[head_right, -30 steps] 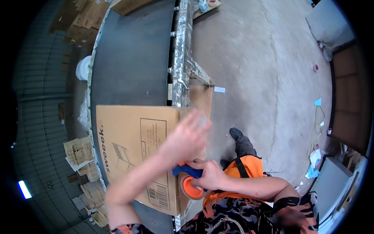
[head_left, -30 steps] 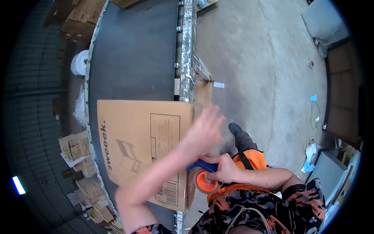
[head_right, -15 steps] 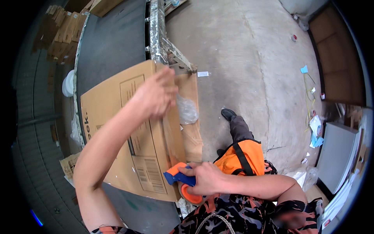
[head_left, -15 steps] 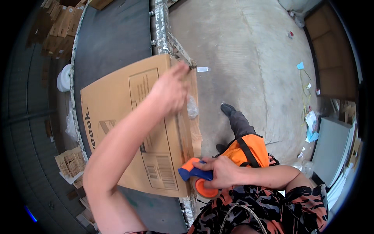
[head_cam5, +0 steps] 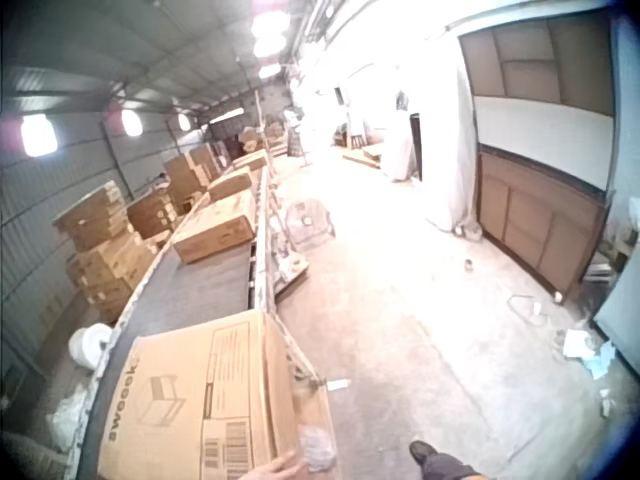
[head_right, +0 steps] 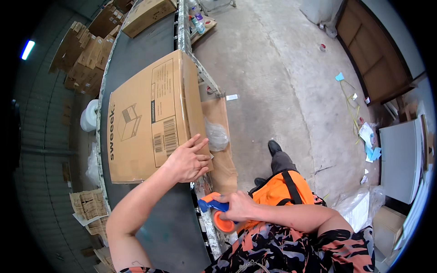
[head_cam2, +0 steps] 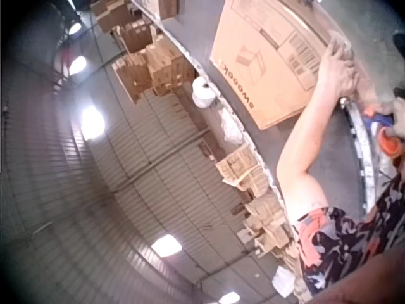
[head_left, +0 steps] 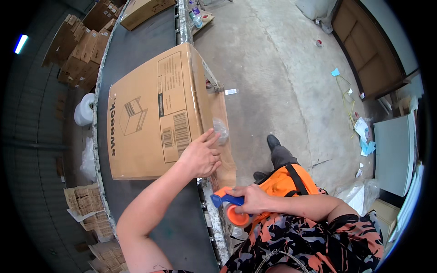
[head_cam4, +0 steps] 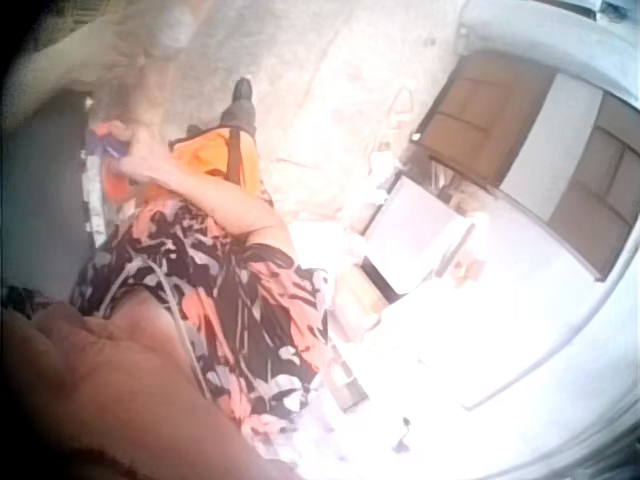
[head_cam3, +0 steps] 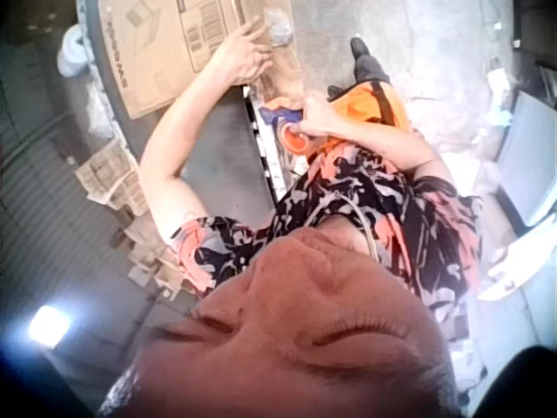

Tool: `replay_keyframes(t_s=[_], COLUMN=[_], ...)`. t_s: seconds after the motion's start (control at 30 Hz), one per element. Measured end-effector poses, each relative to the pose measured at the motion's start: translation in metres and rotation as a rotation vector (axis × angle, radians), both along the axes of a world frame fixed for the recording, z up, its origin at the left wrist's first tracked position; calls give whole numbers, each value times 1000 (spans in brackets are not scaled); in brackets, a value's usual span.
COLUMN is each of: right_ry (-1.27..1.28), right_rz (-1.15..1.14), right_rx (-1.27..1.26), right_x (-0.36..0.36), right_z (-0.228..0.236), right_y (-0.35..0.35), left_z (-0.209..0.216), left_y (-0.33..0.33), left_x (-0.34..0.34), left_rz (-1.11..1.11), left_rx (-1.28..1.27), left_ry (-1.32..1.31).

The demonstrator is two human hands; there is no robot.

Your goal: The person packs a flat-pack furniture item into a cardboard box on a conveyor belt, placing foam protective sheets inside the box and using a handheld tape dispenser to seal the edges.

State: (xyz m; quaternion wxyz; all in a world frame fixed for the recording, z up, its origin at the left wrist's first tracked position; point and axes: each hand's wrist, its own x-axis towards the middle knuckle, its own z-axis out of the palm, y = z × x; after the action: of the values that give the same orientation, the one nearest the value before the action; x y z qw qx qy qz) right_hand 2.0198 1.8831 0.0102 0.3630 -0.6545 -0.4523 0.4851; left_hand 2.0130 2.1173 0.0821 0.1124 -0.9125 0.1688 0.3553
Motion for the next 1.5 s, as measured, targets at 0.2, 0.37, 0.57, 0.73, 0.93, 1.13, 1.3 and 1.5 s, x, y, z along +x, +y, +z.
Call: replay_keyframes(t_s=[0.2,0.37,0.57,0.73,0.93,1.13,1.3,1.5], right_ry=[-94,-348,659,664,492,4,91,705], right_rz=[-82,94,-66,-517,-234,25,-56,-628], right_rx=[28,188,-318,209,242,56,106,314], right_x=[-23,-70,32,116,41,-14,-35,89], right_z=[-5,-39,-64,-77,-62,-28,-74,-122], right_y=[73,119,13,57,38,108,82,44], left_z=[0,0,-20,-26,-22,-26,-30,-27], left_y=[-7,-5,0,7,14,15,17,12], left_x=[-12,-20,-70,-60,-59,-50,-51,-56], left_rz=[12,-27,298,375,402,349,344,346], left_rx=[-1,12,-92,-269,-254,-225,-225,-205], left_ry=[-37,-138,-541,-647,-599,-657,-686,-689])
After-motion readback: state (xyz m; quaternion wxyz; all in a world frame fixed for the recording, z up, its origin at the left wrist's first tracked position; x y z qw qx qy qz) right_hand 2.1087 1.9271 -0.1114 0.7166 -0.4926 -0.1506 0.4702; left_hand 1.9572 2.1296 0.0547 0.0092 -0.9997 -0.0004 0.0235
